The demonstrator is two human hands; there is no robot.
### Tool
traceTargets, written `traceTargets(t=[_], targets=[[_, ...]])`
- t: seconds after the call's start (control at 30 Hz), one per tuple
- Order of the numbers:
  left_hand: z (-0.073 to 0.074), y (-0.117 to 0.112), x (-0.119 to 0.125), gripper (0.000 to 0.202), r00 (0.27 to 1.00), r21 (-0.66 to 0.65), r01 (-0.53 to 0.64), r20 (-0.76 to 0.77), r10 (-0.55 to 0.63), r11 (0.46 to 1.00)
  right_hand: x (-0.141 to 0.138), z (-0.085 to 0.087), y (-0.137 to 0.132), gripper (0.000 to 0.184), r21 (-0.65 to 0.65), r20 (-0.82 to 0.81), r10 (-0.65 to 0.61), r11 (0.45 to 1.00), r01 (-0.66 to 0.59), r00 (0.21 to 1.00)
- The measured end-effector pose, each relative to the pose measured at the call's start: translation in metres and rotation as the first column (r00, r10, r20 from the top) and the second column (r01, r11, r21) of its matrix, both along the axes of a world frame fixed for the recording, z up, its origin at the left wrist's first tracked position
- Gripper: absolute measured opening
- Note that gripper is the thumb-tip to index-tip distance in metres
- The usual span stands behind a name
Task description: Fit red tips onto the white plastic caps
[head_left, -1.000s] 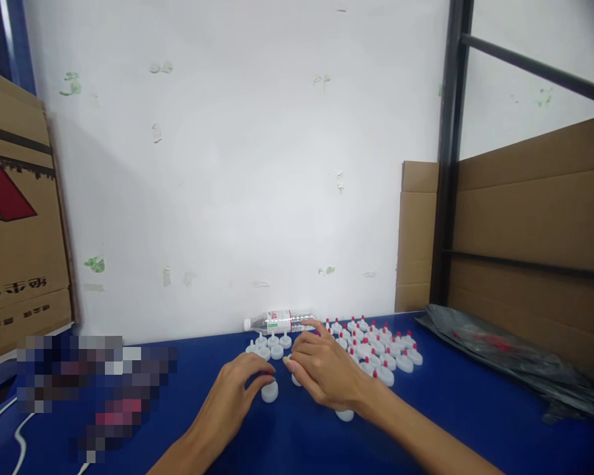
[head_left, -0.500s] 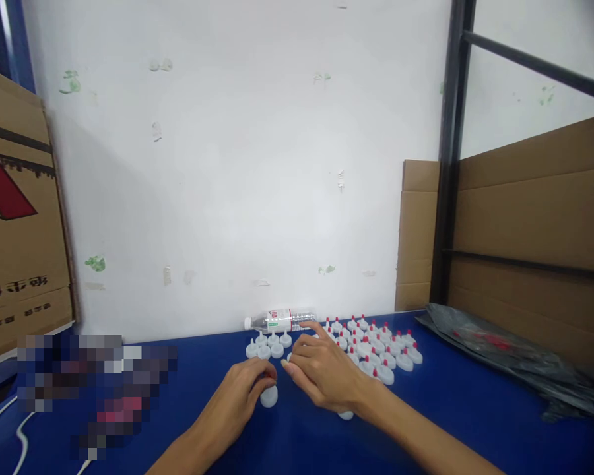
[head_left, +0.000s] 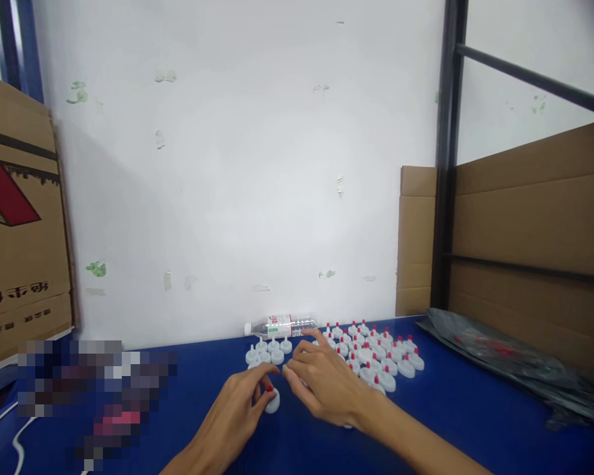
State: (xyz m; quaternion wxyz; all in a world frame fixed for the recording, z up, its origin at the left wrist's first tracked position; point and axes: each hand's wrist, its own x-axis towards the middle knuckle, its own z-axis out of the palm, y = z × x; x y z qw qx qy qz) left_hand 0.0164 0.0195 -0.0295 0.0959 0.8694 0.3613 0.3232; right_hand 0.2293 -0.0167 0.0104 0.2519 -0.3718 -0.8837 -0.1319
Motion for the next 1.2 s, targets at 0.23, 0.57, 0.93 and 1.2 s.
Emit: traceTargets(t=[0.23,0.57,0.93,1.2], targets=[[0.013,-0.014,-0.009,0.049,0.993,0.635,0.109,-0.032,-0.114,0.765,-0.007,-0.007,-0.014,0.057,-0.317,-0.208,0.027,0.944,-0.093,0.978],[0.003,-0.007,-0.013,0.057,0.964,0.643,0.239,-0.246,-0.099,0.728,-0.020,-0.007,-0.012,0.026,-0.288,-0.483,0.121,0.914,-0.287,0.867],[0.040,0.005,-0.055,0.034,0.981,0.480,-0.031,-0.153,0.118,0.877,-0.008,-0.020,0.003,0.039,-0.260,-0.272,-0.020,0.964,-0.053,0.962],[0.033,0.016,-0.061,0.033,0.948,0.323,-0.176,-0.201,0.249,0.930,-0.008,-0.013,-0.006,0.043,-0.259,-0.046,-0.047,0.965,0.033,0.998]])
